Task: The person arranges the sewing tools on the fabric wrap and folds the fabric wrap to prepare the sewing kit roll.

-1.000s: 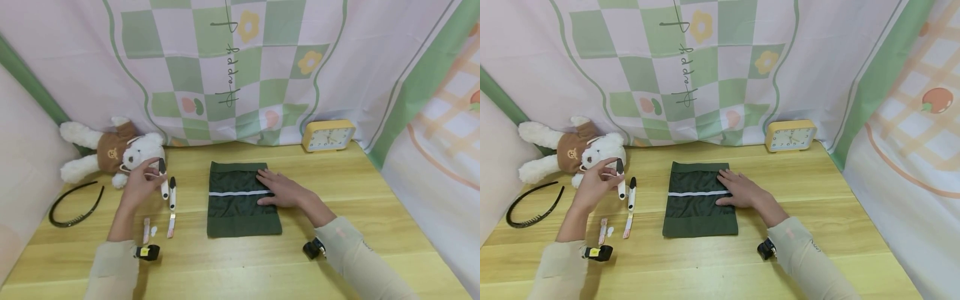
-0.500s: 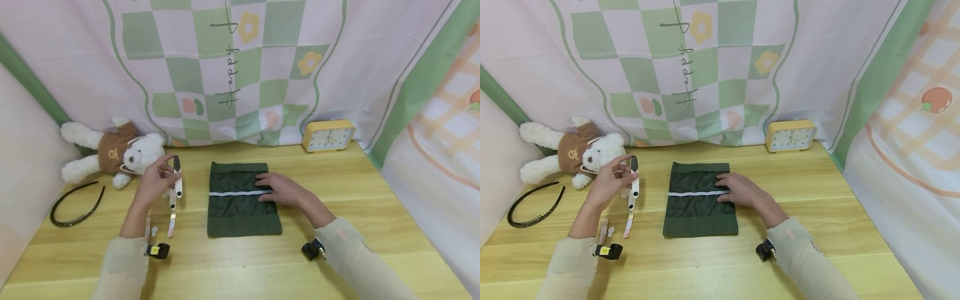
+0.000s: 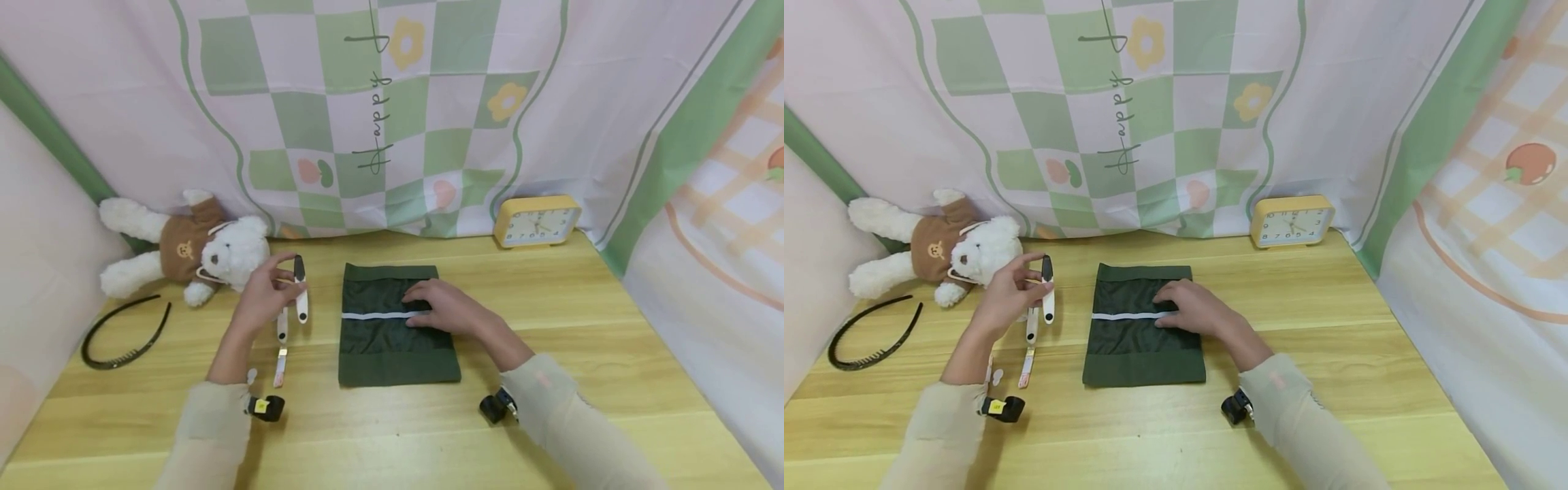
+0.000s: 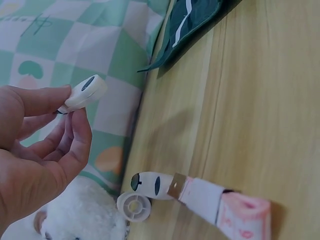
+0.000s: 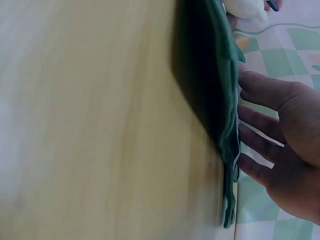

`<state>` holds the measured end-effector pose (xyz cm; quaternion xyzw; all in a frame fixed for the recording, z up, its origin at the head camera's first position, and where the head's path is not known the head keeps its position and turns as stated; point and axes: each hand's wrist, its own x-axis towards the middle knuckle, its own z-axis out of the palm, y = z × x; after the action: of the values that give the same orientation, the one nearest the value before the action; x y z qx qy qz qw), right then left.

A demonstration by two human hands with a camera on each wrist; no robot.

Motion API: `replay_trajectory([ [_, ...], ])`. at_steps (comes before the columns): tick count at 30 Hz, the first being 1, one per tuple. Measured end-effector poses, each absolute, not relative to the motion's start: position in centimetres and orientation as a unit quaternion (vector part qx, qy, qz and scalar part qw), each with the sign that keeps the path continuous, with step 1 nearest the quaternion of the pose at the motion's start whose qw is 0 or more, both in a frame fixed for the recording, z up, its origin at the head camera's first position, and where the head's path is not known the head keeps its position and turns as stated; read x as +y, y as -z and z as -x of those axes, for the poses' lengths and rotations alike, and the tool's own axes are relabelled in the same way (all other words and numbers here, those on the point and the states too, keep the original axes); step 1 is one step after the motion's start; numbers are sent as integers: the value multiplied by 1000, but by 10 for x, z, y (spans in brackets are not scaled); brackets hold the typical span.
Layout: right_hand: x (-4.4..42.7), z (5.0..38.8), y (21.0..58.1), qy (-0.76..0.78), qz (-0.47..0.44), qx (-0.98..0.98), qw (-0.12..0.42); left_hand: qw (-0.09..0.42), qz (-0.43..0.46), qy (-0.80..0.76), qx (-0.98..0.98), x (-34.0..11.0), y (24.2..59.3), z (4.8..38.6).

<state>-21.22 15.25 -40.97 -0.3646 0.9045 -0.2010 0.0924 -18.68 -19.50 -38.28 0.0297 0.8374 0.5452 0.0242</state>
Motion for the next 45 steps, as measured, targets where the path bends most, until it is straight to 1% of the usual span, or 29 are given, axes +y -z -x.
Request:
replay_trajectory([
  [16,119,214,404,261,359,886,133,40,-37,-561,826,-175,389,194],
  [25,101,217,408,276,347,882,158,49,-29,-582,811,-170,395,200],
  [30,93,219,409,277,352,880,157,59,-18,-586,808,-167,396,203],
  [37,85,222,412,261,370,879,150,59,-22,-585,808,-161,393,211],
  [45,76,223,414,258,363,883,149,68,-22,-590,805,-160,391,217],
])
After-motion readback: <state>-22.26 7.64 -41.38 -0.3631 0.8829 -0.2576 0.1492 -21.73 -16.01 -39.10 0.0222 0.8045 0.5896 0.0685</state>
